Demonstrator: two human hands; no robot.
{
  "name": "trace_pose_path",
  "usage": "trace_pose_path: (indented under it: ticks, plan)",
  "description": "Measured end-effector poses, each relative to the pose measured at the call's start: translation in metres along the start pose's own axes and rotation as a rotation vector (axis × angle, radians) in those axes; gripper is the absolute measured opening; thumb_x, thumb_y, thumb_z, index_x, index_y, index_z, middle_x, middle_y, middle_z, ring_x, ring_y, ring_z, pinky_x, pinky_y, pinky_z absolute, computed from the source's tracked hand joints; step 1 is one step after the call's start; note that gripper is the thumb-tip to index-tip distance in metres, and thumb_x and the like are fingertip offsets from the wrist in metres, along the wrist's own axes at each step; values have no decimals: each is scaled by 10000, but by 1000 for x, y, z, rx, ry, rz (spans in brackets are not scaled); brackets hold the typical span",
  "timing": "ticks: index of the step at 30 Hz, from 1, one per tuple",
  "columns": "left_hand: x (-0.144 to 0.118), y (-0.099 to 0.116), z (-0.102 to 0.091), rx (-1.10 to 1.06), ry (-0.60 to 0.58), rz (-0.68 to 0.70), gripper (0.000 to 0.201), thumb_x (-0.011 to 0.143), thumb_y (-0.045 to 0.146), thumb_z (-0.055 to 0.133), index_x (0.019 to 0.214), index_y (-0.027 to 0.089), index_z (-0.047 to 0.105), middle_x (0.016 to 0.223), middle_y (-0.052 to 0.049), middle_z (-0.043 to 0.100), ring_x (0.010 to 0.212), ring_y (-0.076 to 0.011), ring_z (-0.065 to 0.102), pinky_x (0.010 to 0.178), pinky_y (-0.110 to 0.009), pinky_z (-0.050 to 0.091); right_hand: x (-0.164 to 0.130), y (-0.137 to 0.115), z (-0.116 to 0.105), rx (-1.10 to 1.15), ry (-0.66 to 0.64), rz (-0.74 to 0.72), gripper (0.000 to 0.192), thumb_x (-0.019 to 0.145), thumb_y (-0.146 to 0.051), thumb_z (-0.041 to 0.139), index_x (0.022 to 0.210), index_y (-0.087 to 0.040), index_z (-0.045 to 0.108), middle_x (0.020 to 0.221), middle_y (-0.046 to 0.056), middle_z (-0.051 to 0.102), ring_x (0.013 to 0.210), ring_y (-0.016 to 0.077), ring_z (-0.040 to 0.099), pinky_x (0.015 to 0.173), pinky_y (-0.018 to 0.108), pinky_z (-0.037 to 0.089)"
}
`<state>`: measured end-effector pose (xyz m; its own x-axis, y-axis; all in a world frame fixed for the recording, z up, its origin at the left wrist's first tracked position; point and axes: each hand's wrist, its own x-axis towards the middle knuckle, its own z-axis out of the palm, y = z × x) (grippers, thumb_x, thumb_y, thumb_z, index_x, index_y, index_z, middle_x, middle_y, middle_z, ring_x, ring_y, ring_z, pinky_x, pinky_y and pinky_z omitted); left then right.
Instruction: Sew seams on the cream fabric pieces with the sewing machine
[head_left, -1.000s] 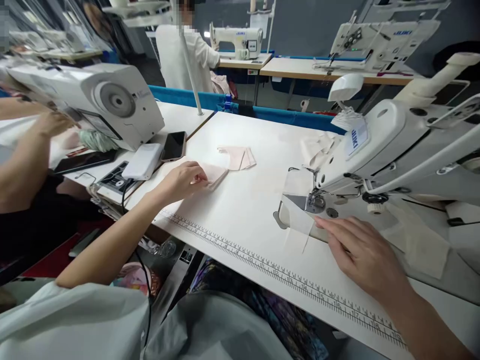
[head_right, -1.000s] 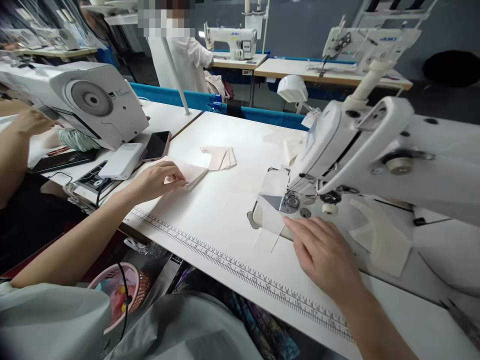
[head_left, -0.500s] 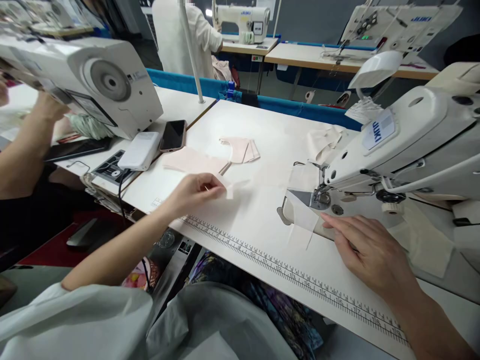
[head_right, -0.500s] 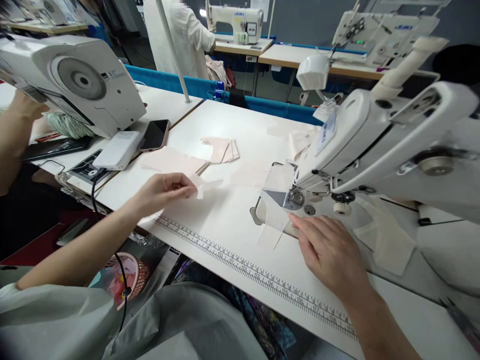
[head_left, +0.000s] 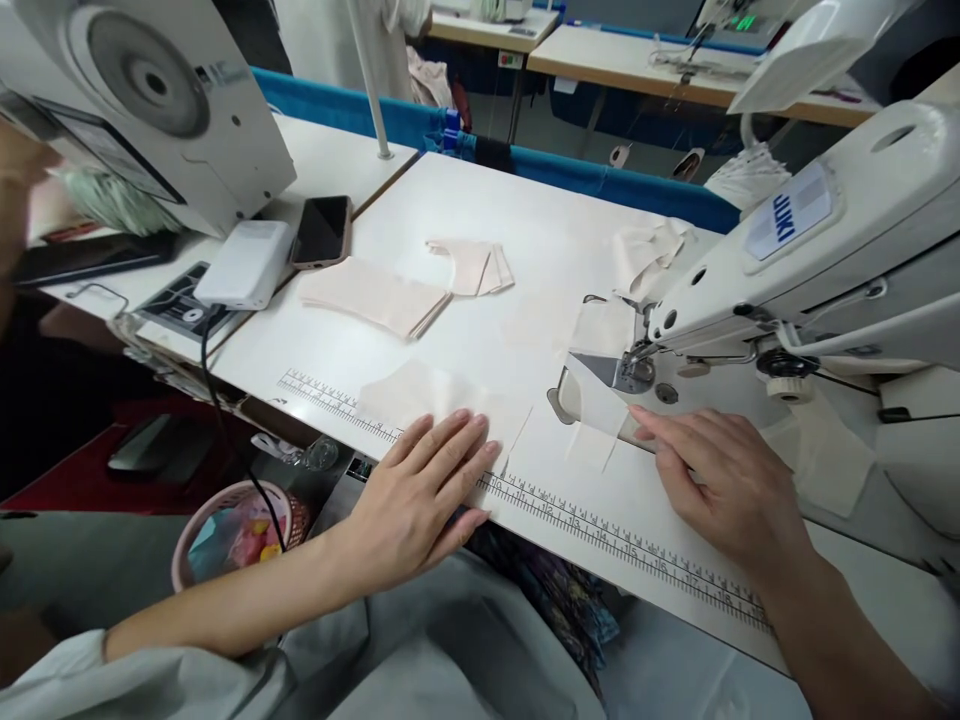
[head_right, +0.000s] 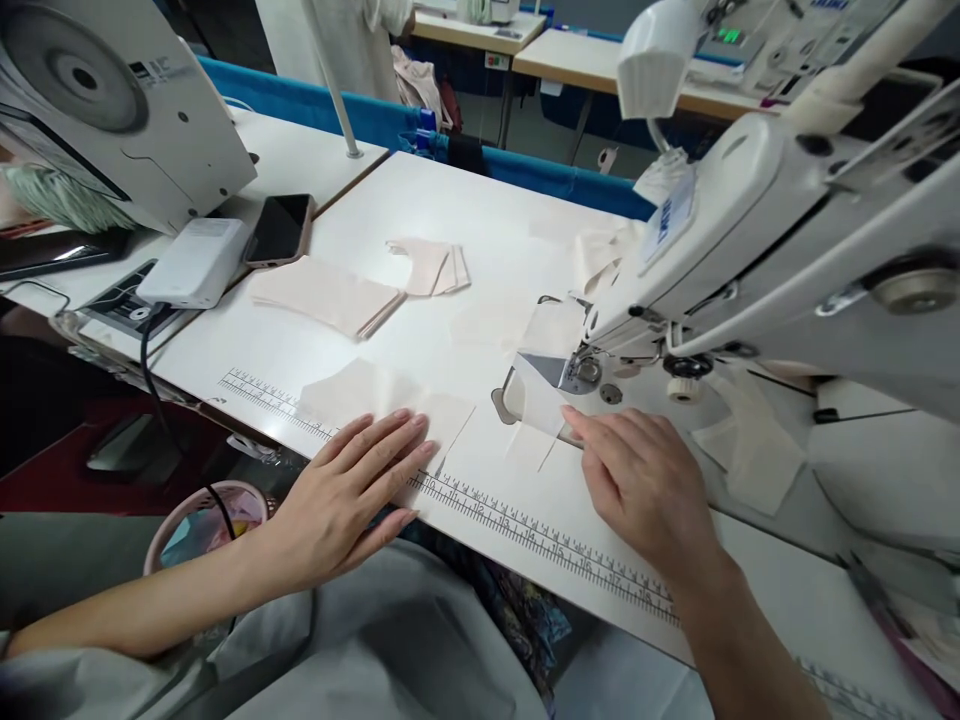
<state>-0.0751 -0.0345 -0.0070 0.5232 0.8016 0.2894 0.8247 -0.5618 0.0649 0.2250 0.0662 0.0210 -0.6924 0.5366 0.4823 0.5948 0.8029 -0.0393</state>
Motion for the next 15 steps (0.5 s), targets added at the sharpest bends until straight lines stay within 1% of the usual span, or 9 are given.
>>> trace_pose_path:
  ticks: [4,9,12,15]
  plan:
    - [1,3,1,1,1,-24,568,968,410,438,1456,130,367,1516,-120,379,1416,-299,312,1177,-449,183,0,0,-1,8,9,-7,454,877,-32,488,1299,-195,521,886,46,697,809,199,645,713,337,450]
    - [1,5,1,-30,-22,-60,581,967,434,419,1467,149,341,1533,-101,351,1438,-294,264,1182,-467,181,6,-2,-3,-24,48,-66,457,870,-38,507,1298,-196,532,849,47,709,748,195,652,688,334,453]
    - [2,6,-1,-55,-4,-70,570,963,410,424,1460,142,346,1528,-102,362,1446,-297,244,1192,-488,159,6,-3,-3,-25,55,-67,473,872,-49,520,1318,-210,526,866,52,714,755,199,658,706,338,462]
    - [2,6,-2,-98,28,-62,557,953,393,434,1443,137,366,1504,-107,403,1436,-290,274,1194,-489,168,6,-3,-3,-26,46,-51,493,882,-63,508,1345,-232,512,862,42,711,748,198,656,714,342,462]
